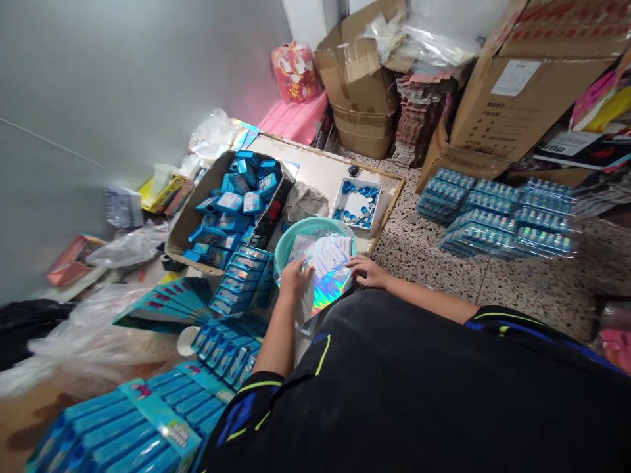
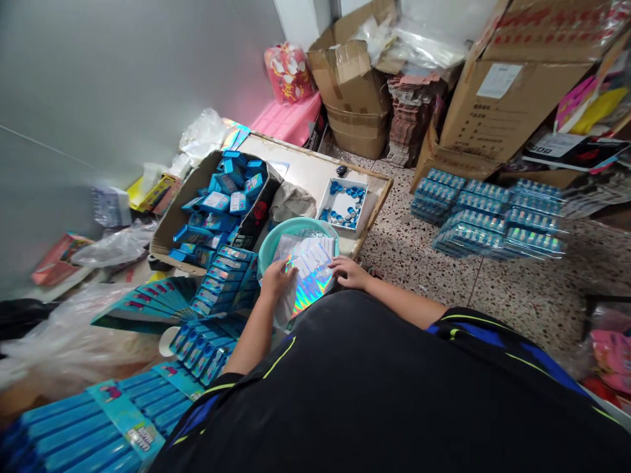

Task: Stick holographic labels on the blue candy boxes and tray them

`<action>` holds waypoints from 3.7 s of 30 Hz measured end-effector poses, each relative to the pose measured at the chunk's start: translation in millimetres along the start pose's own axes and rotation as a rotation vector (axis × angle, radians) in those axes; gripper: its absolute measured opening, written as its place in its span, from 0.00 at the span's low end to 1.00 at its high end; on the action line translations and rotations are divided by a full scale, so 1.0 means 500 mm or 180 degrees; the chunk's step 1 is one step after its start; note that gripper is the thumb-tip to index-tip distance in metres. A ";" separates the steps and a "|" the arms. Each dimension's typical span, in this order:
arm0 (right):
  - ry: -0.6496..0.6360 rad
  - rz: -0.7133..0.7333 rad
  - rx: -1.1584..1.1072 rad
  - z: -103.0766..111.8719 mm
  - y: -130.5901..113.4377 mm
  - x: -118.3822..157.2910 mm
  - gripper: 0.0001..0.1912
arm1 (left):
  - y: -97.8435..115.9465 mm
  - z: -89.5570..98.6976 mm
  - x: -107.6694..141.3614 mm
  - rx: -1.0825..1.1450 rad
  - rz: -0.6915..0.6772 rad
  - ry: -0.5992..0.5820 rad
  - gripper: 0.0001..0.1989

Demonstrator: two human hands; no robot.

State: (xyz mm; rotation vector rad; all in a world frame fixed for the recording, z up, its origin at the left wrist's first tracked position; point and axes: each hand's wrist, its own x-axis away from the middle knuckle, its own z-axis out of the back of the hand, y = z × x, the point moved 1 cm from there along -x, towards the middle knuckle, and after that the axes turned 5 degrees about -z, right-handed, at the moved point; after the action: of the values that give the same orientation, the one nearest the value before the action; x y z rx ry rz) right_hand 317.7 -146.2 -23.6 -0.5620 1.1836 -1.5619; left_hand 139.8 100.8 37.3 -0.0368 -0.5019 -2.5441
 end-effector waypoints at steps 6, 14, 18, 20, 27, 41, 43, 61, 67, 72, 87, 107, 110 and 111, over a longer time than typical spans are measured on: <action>-0.0009 -0.0004 -0.0020 -0.005 0.004 0.001 0.10 | 0.015 0.001 0.034 0.0059 -0.0114 0.0298 0.14; -0.0028 -0.0082 -0.0048 0.000 -0.004 0.000 0.13 | 0.011 0.005 0.064 0.0214 -0.0198 0.0235 0.12; -0.0082 -0.0217 -0.0079 0.002 -0.007 0.000 0.16 | 0.010 -0.003 0.079 0.0245 0.0039 0.0300 0.17; -0.0102 -0.0261 -0.0087 0.003 -0.007 0.000 0.17 | 0.011 -0.008 0.084 0.0268 0.0141 0.0317 0.20; -0.0105 -0.0276 -0.0057 0.006 -0.003 0.005 0.17 | 0.017 -0.020 0.111 0.0521 0.0220 0.0411 0.13; -0.0171 -0.0465 0.0243 0.019 -0.010 0.007 0.17 | 0.108 0.029 0.229 0.1965 0.0354 0.1026 0.05; -0.0232 -0.0548 0.0460 0.028 -0.017 -0.001 0.16 | 0.101 0.059 0.259 0.2089 0.0757 0.1626 0.08; -0.2359 -0.0901 -0.2144 -0.495 -0.438 -0.256 0.22 | -0.029 0.161 0.463 0.2572 0.3197 0.3634 0.20; -0.2237 -0.1194 -0.2171 -0.539 -0.407 -0.251 0.17 | -0.052 0.156 0.474 0.1774 0.3345 0.3302 0.12; -0.2249 -0.1193 -0.2001 -0.561 -0.390 -0.240 0.19 | -0.047 0.154 0.476 0.1080 0.3442 0.3039 0.07; -0.2682 -0.2208 -0.1791 -0.601 -0.292 -0.177 0.29 | -0.054 0.096 0.472 0.0305 0.3978 0.2673 0.04; -0.1030 -0.0183 -0.0051 -0.171 -0.159 -0.272 0.08 | 0.128 0.028 0.476 0.0540 0.0522 0.2182 0.12; -0.0497 -0.0242 0.1453 -0.055 -0.104 -0.276 0.17 | 0.111 0.031 0.410 0.0639 0.0355 0.1839 0.13; -0.0545 -0.0393 0.1894 -0.031 -0.090 -0.272 0.21 | 0.108 0.033 0.384 0.0669 0.0304 0.1745 0.13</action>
State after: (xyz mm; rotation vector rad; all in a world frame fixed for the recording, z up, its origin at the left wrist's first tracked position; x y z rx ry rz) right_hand 330.9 -17.0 39.0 -0.3638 0.5184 -1.8248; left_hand 2.7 -32.9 95.5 0.6752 -0.5225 -2.2601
